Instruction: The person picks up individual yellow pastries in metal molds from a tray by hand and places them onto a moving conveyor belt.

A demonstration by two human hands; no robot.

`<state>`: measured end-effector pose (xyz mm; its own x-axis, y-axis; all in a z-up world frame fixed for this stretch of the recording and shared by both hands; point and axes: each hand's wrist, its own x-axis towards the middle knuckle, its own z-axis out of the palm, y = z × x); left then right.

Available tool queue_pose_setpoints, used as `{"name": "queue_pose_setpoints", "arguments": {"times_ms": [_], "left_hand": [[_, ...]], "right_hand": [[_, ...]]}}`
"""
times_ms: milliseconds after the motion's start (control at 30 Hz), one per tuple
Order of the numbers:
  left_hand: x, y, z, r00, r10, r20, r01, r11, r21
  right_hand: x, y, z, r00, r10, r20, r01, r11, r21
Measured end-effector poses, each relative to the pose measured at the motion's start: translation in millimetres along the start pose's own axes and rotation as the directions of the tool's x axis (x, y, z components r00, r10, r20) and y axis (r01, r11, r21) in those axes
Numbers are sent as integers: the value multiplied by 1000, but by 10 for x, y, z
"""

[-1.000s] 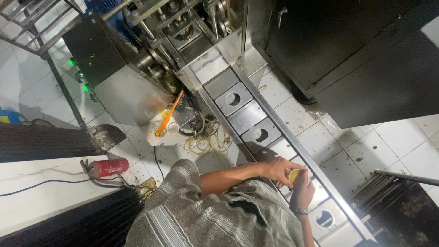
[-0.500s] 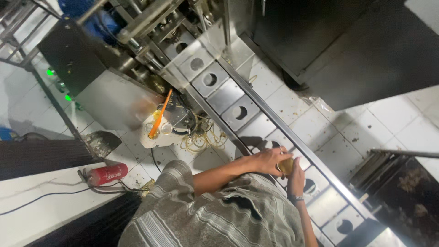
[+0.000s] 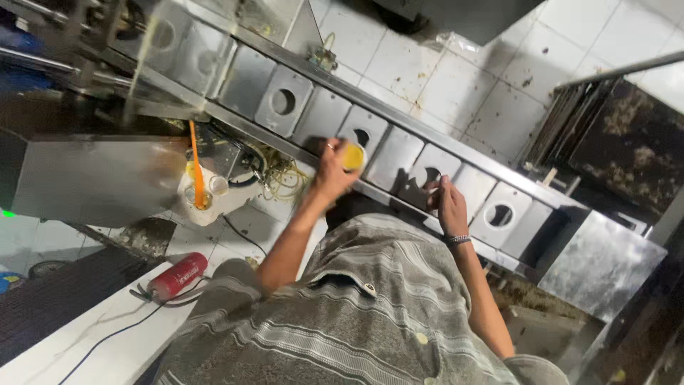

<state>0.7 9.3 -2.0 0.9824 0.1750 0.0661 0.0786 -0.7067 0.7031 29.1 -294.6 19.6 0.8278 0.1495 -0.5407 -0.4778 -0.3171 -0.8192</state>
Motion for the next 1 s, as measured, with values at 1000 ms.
{"name": "queue_pose_setpoints", "arguments": {"times_ms": [1000], "left_hand": [[1130, -629, -678, 987, -146, -63, 154, 769, 620]], "right_hand": [[-869, 554, -610, 898, 278, -342, -170, 935, 311]]}}
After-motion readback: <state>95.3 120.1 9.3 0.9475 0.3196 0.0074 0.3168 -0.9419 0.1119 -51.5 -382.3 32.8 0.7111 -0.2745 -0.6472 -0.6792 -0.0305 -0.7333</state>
